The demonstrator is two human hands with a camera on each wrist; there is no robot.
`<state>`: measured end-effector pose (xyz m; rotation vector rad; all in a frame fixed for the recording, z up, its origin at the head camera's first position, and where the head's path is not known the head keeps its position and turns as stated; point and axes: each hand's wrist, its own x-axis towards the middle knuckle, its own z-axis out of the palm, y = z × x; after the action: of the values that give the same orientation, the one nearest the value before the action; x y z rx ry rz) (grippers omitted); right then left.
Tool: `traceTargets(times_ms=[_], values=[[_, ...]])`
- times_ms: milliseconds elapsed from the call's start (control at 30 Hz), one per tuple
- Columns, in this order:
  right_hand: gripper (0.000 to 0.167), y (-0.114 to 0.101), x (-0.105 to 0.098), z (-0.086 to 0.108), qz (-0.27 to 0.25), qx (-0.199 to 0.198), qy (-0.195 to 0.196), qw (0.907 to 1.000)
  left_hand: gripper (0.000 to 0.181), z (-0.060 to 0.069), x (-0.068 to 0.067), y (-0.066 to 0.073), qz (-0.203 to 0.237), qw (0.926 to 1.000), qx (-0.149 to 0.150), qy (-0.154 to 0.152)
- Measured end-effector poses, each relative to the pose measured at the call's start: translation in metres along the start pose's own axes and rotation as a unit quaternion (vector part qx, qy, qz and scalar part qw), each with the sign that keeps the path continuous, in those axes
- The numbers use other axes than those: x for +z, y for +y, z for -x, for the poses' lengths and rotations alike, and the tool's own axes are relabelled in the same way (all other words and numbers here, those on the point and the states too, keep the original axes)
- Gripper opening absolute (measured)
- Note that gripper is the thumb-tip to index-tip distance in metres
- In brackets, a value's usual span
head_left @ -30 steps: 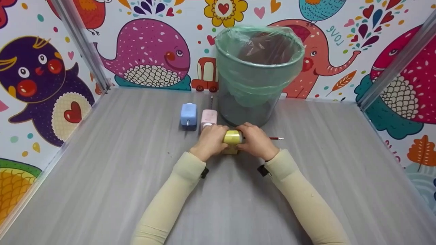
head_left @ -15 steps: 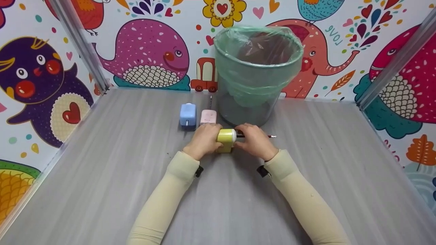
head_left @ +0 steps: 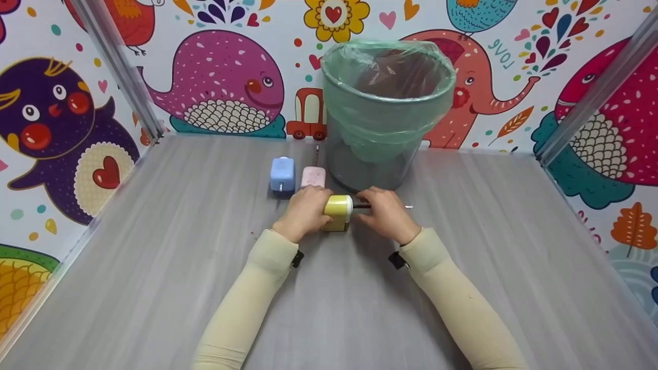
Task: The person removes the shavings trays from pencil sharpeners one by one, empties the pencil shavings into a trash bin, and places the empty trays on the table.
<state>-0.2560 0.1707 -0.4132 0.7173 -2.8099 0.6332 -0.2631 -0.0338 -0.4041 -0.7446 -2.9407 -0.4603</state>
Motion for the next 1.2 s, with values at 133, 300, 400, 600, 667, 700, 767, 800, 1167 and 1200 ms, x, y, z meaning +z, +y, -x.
traceTargets(times_ms=[133,300,400,600,667,700,767,800,1167,1200], values=[[0.030,0.001,0.001,0.000,0.008,0.006,-0.005,0.9999,0.042,0.002,0.000,-0.001,0.005,1.0000,-0.004,0.001],[0.027,0.002,0.002,0.000,0.015,0.010,-0.006,0.9998,0.042,0.003,0.000,-0.002,0.011,0.9999,-0.006,0.001],[0.027,0.002,0.003,0.000,0.014,0.008,-0.005,0.9999,0.043,0.003,0.001,-0.003,0.010,0.9999,-0.010,0.002],[0.028,0.003,0.003,0.001,0.010,0.005,-0.001,0.9999,0.044,0.002,0.002,-0.003,0.008,0.9999,-0.012,0.005],[0.027,0.002,0.002,0.001,0.011,0.005,0.003,0.9999,0.044,0.001,0.003,-0.003,0.008,0.9999,-0.010,0.009],[0.026,0.002,0.002,0.002,0.013,0.004,0.005,0.9999,0.044,0.001,0.003,-0.003,0.009,0.9999,-0.009,0.011],[0.025,0.003,0.002,0.002,0.015,0.001,0.010,0.9998,0.044,0.000,0.003,-0.004,0.010,0.9998,-0.007,0.016],[0.025,0.003,0.002,0.002,0.016,-0.001,0.011,0.9998,0.044,0.000,0.004,-0.004,0.011,0.9998,-0.007,0.017],[0.030,0.006,0.004,0.002,0.016,0.002,0.028,0.9995,0.047,-0.007,0.005,-0.007,0.017,0.9996,-0.023,0.007],[0.032,0.006,0.004,0.002,0.018,0.004,0.033,0.9993,0.047,-0.008,0.004,-0.008,0.017,0.9996,-0.023,0.006]])
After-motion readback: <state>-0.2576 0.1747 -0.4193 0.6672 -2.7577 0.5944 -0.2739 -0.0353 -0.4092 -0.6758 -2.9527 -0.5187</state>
